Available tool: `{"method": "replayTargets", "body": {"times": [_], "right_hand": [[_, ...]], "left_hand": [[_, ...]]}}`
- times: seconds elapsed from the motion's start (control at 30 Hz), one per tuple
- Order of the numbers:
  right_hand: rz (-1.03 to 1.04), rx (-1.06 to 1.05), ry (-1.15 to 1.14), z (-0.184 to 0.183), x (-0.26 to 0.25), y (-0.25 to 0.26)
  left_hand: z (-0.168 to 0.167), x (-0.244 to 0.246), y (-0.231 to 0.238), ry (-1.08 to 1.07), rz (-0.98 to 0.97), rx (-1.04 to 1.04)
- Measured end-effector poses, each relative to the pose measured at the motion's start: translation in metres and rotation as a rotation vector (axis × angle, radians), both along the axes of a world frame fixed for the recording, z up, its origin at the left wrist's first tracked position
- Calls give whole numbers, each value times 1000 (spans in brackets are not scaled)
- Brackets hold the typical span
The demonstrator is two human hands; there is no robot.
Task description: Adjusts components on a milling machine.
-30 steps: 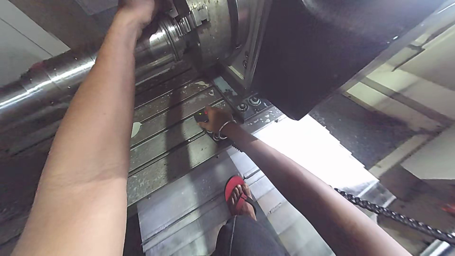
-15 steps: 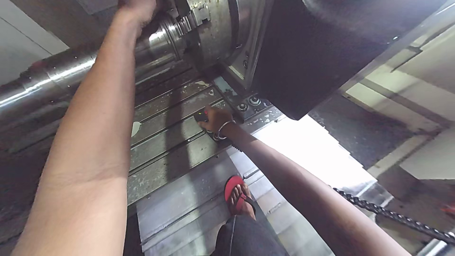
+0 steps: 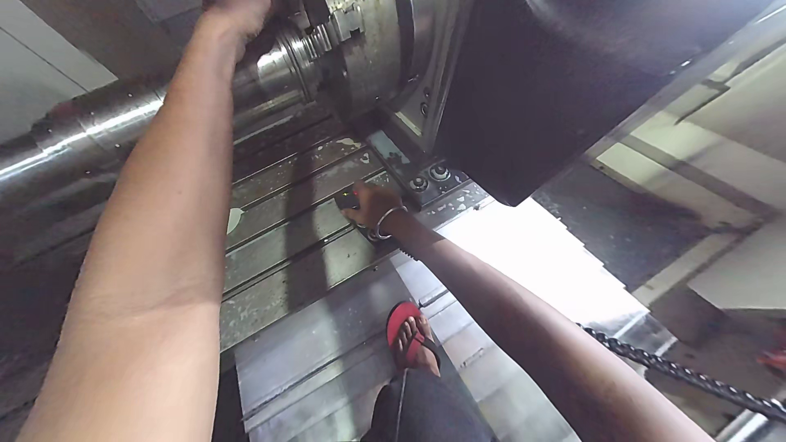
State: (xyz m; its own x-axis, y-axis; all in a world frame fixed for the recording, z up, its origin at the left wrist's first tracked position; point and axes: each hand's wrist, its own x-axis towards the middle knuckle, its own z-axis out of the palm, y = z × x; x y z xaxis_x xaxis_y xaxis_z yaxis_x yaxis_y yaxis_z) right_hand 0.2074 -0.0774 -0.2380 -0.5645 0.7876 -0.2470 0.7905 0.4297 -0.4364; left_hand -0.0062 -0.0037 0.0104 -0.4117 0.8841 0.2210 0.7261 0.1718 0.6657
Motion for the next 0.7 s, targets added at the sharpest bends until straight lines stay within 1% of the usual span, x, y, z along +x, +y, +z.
{"method": "replayTargets", "body": {"times": [0.23,0.43,0.57,0.7], "right_hand": [[10,-15,-14,2,-1,1],[-18,17,-9,1,-3,-3],[-41,46,-7,0,-6,-7],[-35,58,7,-2,-5,-8]], "left_hand": [[-1,1,3,64,17,11],[-1,2,2,12,-27,7],[0,2,0,61,-25,5],[-1,3,1,38,-52,-10]]}}
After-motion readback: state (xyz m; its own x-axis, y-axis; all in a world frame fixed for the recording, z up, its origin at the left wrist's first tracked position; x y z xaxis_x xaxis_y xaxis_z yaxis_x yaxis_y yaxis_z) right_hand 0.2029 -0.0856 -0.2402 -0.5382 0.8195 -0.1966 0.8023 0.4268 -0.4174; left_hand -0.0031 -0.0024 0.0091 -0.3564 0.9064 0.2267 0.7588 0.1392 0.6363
